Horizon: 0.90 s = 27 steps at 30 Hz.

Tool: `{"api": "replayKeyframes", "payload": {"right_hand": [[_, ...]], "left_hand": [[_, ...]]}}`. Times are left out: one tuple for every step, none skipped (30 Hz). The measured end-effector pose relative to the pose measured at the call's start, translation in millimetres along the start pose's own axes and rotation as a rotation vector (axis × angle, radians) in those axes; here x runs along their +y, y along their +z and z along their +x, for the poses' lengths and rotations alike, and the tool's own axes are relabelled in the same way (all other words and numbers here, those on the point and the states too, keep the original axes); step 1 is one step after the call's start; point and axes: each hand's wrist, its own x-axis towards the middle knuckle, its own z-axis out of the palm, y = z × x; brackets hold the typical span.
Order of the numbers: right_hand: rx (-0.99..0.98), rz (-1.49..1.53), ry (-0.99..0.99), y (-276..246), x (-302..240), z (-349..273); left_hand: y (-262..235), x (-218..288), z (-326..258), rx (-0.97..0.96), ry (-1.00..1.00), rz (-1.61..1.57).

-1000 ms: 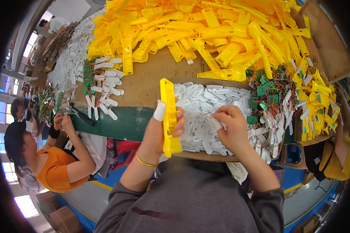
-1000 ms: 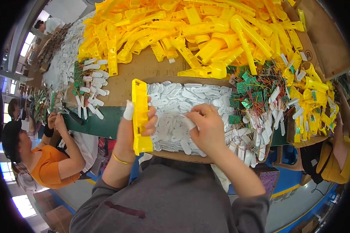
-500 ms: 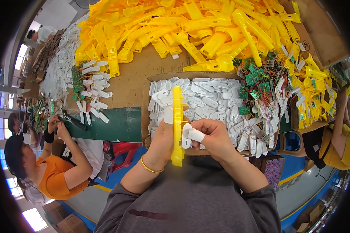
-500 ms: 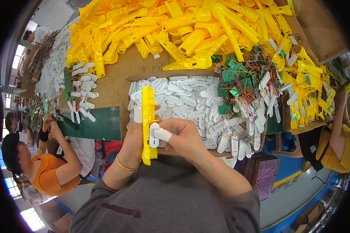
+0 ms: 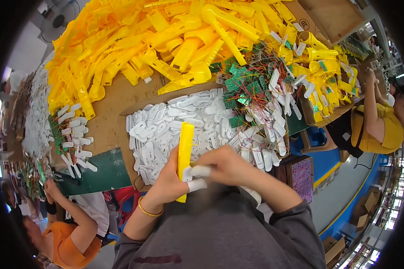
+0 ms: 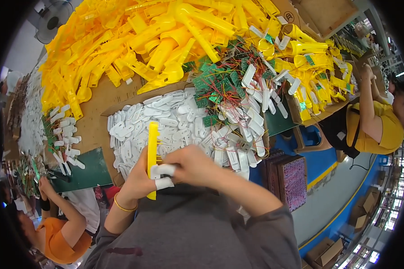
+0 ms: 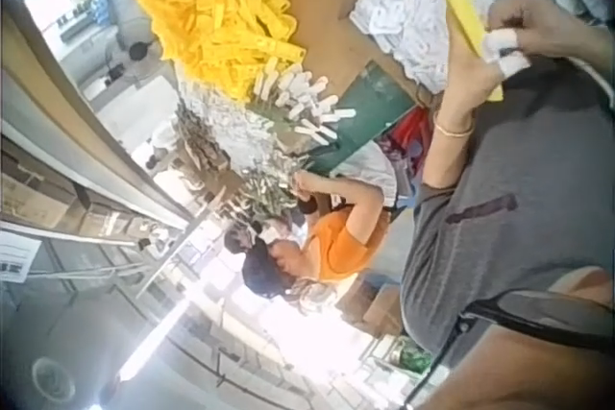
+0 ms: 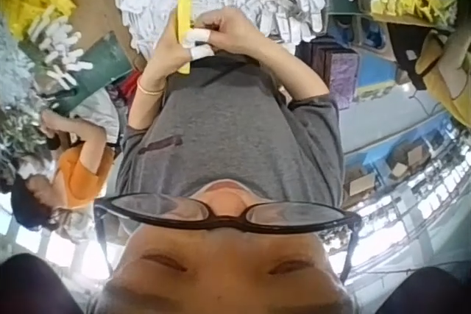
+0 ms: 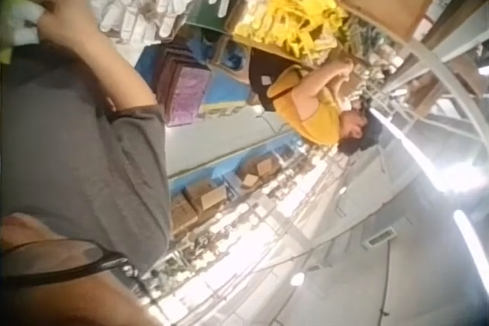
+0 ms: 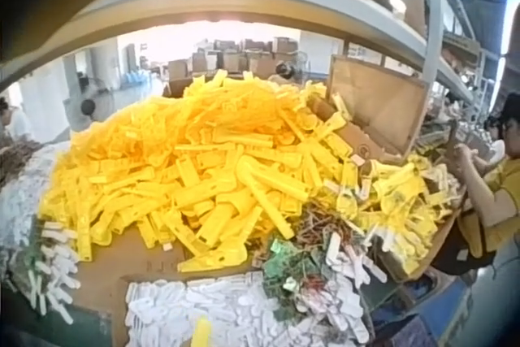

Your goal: Assembling internal circuit boards and white plastic components into yellow lighting housings.

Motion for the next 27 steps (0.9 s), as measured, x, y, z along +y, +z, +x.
{"api": "replayKeyframes", "payload": {"right_hand": [[0.086,-0.204,-0.137,-12,7,-3],[0.239,-0.486,-0.173,-28,9,-1],[0.392,-0.767,-0.211,-43,12,3],[0.341,-0.992,-0.180,-54,17,5],[0.304,-1.185,-0.131,-62,18,9],[0.305,-1.183,-0.134,-65,18,11],[0.224,-1.244,-0.162,-66,19,13],[0.140,-1.302,-0.195,-67,20,16],[0.131,-1.241,-0.212,-71,23,17],[0.130,-1.236,-0.220,-73,22,15],[0.260,-1.011,-0.346,-75,20,16],[0.369,-0.767,-0.469,-73,13,18],[0.397,-0.617,-0.510,-67,0,21],[0.390,-0.610,-0.517,-54,-7,23],[0.340,-0.320,-0.534,-36,-13,26],[0.285,-0.029,-0.544,-21,-18,30],[0.226,0.082,-0.489,-4,-23,33],[0.168,0.187,-0.432,8,-24,36],[0.165,0.194,-0.439,13,-24,37],[0.174,0.168,-0.435,18,-22,40],[0.185,0.141,-0.430,22,-20,42],[0.180,0.148,-0.437,27,-20,43],[0.180,0.179,-0.419,32,-20,40],[0.181,0.209,-0.398,37,-20,38],[0.209,0.137,-0.422,41,-17,36],[0.205,0.139,-0.423,42,-16,36],[0.244,0.119,-0.414,43,-15,35]], "left_hand": [[0,3,0,0.022,-0.004,0.044],[-1,3,-1,0.028,-0.005,0.043],[-3,2,-2,0.124,-0.044,-0.126],[-4,2,-3,0.222,-0.081,-0.296],[-5,2,-3,0.256,-0.046,-0.338],[-7,3,-4,0.259,-0.044,-0.337],[-8,3,-5,0.285,0.002,-0.410],[-10,4,-7,0.316,0.050,-0.484],[-11,5,-6,0.402,0.065,-0.420],[-10,6,-8,0.411,0.067,-0.419],[-11,8,-9,0.448,0.104,-0.313],[-11,9,-15,0.499,0.135,-0.209],[-14,9,-21,0.476,0.163,-0.252],[-12,13,-24,0.488,0.163,-0.252],[-8,19,-25,0.494,0.231,-0.252],[-4,23,-24,0.501,0.299,-0.251],[-5,20,-22,0.459,0.407,-0.276],[-6,20,-21,0.467,0.409,-0.269],[-7,20,-21,0.510,0.401,-0.217],[-9,20,-20,0.556,0.394,-0.164],[-10,20,-20,0.582,0.366,-0.186],[-14,18,-21,0.592,0.368,-0.180],[-15,15,-23,0.588,0.345,-0.218],[-15,12,-25,0.583,0.322,-0.257],[-15,9,-27,0.588,0.317,-0.258],[-15,7,-28,0.584,0.328,-0.255],[-15,7,-28,0.579,0.339,-0.252]]}}
